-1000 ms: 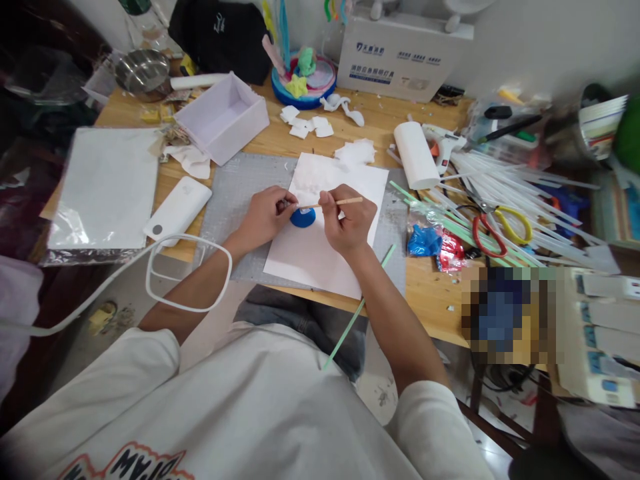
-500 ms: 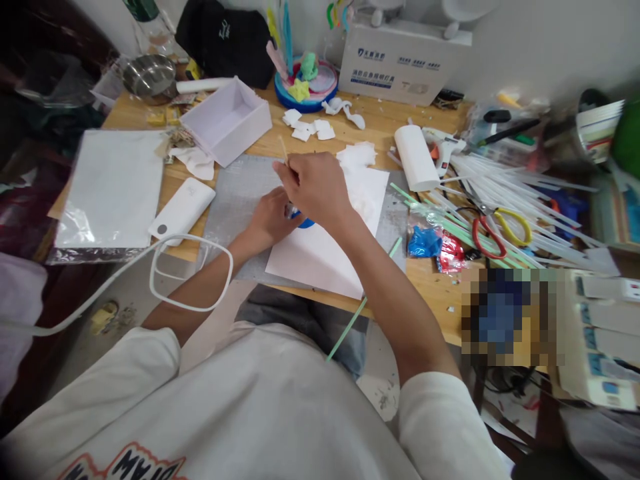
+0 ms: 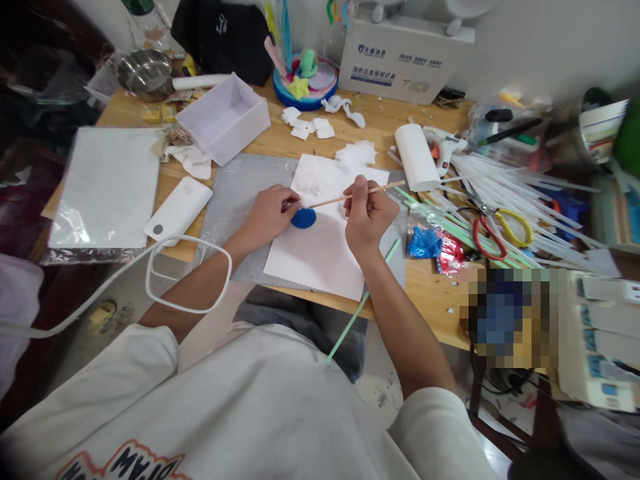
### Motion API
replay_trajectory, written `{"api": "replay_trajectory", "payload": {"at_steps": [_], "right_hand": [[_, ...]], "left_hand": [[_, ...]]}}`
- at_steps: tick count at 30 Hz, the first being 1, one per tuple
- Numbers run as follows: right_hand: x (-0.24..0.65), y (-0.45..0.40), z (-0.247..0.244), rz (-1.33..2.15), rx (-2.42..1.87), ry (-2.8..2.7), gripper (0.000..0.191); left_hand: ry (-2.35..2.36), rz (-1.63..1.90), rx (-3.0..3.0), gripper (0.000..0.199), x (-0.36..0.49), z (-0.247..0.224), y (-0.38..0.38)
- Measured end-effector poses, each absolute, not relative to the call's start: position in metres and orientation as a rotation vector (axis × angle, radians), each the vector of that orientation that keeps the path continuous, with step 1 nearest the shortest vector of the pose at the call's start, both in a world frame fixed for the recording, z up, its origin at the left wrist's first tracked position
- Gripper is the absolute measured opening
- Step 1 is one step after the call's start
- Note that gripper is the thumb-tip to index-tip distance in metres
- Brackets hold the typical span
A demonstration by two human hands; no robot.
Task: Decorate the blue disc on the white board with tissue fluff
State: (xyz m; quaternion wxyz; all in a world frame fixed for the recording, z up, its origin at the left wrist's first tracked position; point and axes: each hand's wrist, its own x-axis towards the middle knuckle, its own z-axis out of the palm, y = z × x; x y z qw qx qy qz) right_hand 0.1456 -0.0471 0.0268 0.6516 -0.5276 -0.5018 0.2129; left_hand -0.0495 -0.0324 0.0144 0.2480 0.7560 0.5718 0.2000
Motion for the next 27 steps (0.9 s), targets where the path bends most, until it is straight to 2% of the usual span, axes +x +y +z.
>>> {"api": "replay_trajectory", "payload": {"at_steps": [4, 8, 15, 27], "right_hand": [[0.144, -0.043, 0.021, 0.51, -1.19, -1.093, 0.055], [0.147, -0.037, 0.014, 0.527, -1.211, -1.079, 0.057], [0.155, -0.039, 0.01, 0.404, -1.254, -1.027, 0.061], [0.141, -0.043, 0.016, 0.491, -1.238, -1.095, 0.061]], "left_hand": [[1.56, 0.522, 2.084, 0.01, -0.048, 0.018, -0.033], [1.559, 0.48, 2.124, 0.027, -0.044, 0.023, -0.033], [1.59, 0.442, 2.151, 0.012, -0.042, 0.022, -0.027], [1.556, 0.467, 2.173, 0.016, -0.042, 0.021, -0.029]]}}
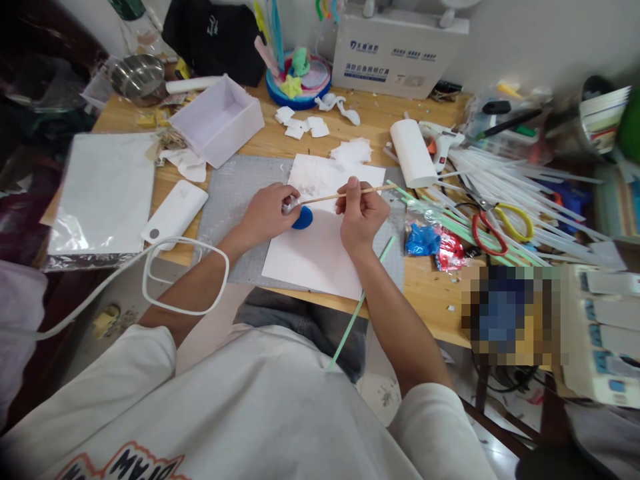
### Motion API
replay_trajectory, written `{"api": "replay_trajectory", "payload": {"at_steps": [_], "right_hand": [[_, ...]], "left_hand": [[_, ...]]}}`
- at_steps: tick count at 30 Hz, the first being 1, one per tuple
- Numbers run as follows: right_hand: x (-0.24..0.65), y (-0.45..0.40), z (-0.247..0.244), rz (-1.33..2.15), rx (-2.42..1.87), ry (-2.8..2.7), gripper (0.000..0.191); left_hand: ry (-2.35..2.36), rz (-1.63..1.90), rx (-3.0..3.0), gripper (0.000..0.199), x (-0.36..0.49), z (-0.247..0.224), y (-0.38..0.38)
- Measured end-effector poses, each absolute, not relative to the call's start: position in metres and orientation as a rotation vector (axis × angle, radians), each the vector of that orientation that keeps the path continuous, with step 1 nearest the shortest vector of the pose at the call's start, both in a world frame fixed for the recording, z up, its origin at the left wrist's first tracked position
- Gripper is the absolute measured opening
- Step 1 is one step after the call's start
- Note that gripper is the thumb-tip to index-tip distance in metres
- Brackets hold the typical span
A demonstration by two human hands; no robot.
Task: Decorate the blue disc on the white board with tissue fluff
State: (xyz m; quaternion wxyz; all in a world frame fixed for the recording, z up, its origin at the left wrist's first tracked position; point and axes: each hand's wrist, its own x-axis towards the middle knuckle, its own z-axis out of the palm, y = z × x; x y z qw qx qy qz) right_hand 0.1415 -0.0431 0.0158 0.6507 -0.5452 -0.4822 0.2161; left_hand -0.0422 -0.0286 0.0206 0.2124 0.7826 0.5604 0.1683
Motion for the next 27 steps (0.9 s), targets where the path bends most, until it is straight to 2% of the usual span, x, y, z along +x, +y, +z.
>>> {"api": "replay_trajectory", "payload": {"at_steps": [3, 8, 21, 27], "right_hand": [[0.1409, -0.0439, 0.0156, 0.509, -1.209, -1.113, 0.058], [0.1465, -0.0437, 0.0143, 0.442, -1.219, -1.071, 0.054], [0.1416, -0.0437, 0.0111, 0.493, -1.212, -1.133, 0.06], [0.1433, -0.0455, 0.0146, 0.442, -1.208, -1.123, 0.056]], "left_hand": [[1.582, 0.447, 2.177, 0.02, -0.0392, 0.0217, -0.0288], [1.609, 0.451, 2.162, 0.013, -0.0387, 0.0179, -0.0256], [1.573, 0.497, 2.123, 0.014, -0.042, 0.0153, -0.0243], [1.547, 0.534, 2.105, 0.022, -0.0453, 0.0136, -0.0235]]}}
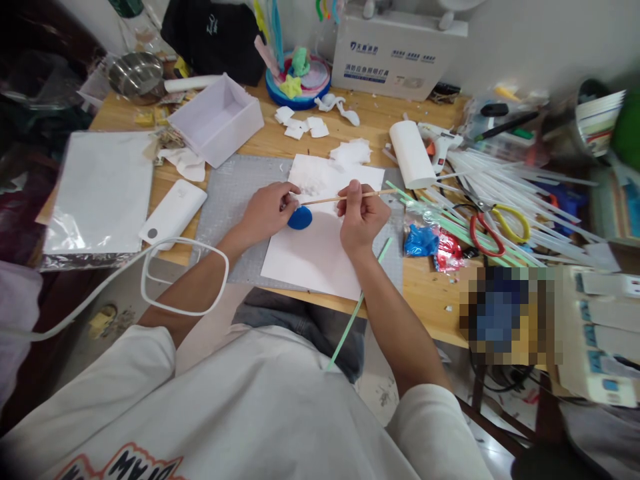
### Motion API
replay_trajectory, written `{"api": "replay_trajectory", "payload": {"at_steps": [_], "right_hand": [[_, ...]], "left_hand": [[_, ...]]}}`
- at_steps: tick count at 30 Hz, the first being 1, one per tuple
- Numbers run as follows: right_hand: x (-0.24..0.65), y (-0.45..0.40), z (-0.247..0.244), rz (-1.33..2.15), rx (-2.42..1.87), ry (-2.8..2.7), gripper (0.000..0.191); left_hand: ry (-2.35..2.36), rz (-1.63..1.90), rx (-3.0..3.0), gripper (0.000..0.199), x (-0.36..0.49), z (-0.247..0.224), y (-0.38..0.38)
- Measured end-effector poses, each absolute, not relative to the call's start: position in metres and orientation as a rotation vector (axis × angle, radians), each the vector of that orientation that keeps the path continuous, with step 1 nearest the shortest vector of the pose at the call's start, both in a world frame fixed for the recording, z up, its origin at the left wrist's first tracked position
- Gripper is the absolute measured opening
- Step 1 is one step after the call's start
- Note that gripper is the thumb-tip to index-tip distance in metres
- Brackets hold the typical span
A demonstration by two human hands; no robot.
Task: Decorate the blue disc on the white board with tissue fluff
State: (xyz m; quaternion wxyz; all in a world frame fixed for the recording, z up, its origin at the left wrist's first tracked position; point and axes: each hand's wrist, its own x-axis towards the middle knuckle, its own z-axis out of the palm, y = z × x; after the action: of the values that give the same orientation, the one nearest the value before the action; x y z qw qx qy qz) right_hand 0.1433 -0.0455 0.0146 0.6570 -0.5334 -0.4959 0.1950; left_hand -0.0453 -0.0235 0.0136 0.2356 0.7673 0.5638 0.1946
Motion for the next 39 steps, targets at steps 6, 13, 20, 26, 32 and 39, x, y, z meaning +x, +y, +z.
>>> {"api": "replay_trajectory", "payload": {"at_steps": [6, 13, 20, 26, 32, 39], "right_hand": [[0.143, -0.046, 0.011, 0.489, -1.214, -1.152, 0.058], [0.144, -0.047, 0.012, 0.511, -1.177, -1.117, 0.055], [0.143, -0.05, 0.014, 0.508, -1.121, -1.083, 0.051], [0.141, -0.047, 0.011, 0.521, -1.154, -1.135, 0.055], [0.142, -0.049, 0.011, 0.527, -1.193, -1.146, 0.057], [0.142, -0.05, 0.01, 0.531, -1.205, -1.151, 0.054]], "left_hand": [[1.484, 0.545, 2.115, 0.025, -0.05, 0.014, -0.021], [1.426, 0.613, 2.021, 0.023, -0.056, 0.01, -0.022], [1.427, 0.625, 2.069, 0.022, -0.056, 0.005, -0.021], [1.447, 0.628, 2.087, 0.022, -0.058, 0.018, -0.018], [1.513, 0.657, 2.321, 0.018, -0.036, 0.054, 0.027], [1.347, 0.431, 2.409, 0.021, 0.031, 0.064, 0.106]]}}
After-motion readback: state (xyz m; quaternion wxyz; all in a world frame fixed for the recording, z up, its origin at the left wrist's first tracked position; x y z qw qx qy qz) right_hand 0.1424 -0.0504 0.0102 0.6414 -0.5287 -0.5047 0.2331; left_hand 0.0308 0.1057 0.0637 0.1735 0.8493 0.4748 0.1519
